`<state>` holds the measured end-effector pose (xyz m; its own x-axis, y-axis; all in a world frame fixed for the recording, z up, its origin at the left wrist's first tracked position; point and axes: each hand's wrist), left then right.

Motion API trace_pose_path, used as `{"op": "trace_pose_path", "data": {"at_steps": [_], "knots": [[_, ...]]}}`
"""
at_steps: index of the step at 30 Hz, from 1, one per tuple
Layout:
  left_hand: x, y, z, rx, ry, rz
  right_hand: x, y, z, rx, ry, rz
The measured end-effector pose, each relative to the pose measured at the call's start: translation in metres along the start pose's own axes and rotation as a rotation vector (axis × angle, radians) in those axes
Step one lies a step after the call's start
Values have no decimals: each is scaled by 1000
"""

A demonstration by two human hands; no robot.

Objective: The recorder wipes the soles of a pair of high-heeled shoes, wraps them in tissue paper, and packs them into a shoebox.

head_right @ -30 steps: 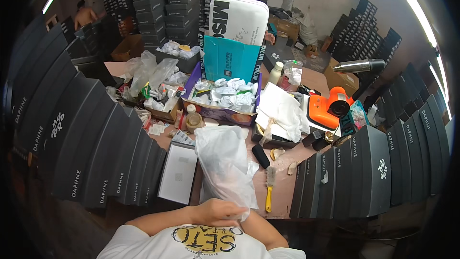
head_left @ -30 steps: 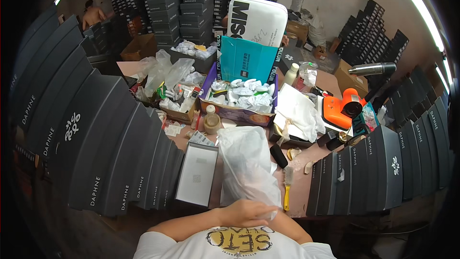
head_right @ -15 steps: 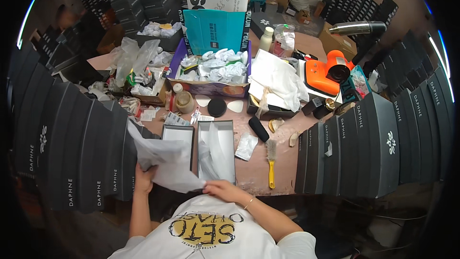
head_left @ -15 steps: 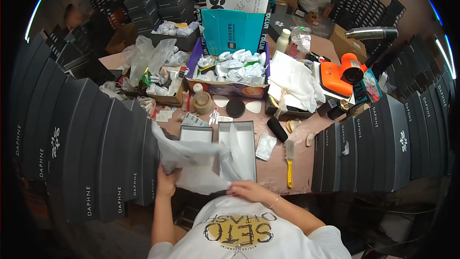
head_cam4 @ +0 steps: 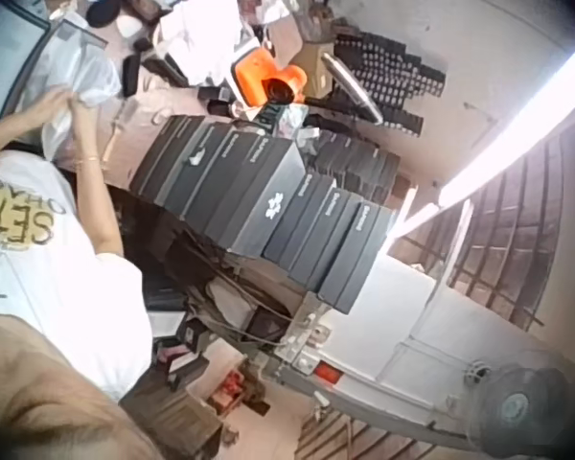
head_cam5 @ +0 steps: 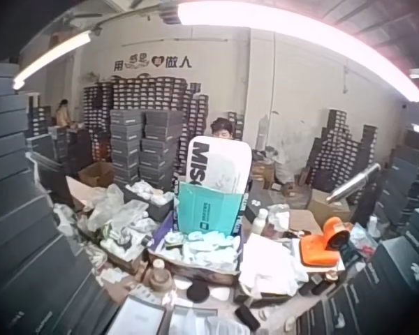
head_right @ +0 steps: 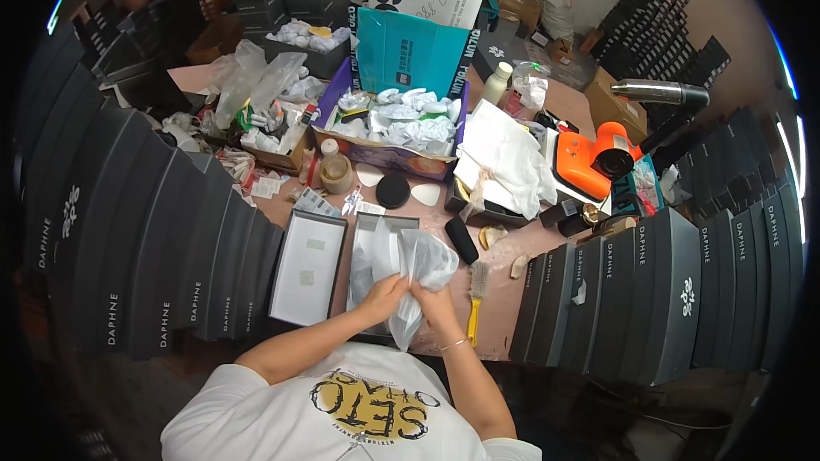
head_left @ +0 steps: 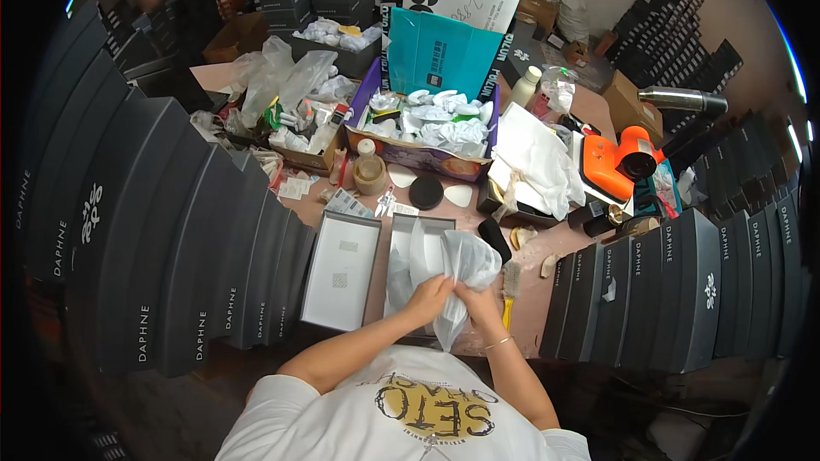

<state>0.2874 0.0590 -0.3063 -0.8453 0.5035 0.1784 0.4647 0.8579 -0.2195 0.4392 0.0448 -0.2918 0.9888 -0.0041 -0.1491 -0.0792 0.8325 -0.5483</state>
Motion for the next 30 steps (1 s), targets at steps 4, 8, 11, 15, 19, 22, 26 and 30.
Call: {"op": "trace_pose_path", "data": {"at_steps": [4,8,11,15,19,22,26,30], "knots": [[26,-56,25,-323,223,-527,-10,49,-20,134,-381,-69],[67,-98,111,-82,464,-687,-34,53,-36,194,-744,-148],[69,-108,116,227,469,-432,-42,62,-65,249,-834,-267],[66,-111,143,128,476,-308,-44,72,-76,101,-901,-212],[68,-112,127,-62,504,-508,-26,84,-76,-8,-656,-95],[79,-139,61,-167,93,-587,-31,71,-88,298,-802,-269],[88,-164,-35,-152,-739,-366,-26,-3,-13,101,-288,73],[51,-125,5,-6,-801,-177,-3,-32,6,98,-218,5]]}}
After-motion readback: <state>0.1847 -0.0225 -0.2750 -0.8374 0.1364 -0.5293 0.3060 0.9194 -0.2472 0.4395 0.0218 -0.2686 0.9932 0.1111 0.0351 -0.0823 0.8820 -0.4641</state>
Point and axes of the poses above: each hand's wrist, its own y-axis towards the middle knuckle, its own x-axis out of the back of the hand, z = x × y, and after that the axes turned 12 degrees about -x, right-handed
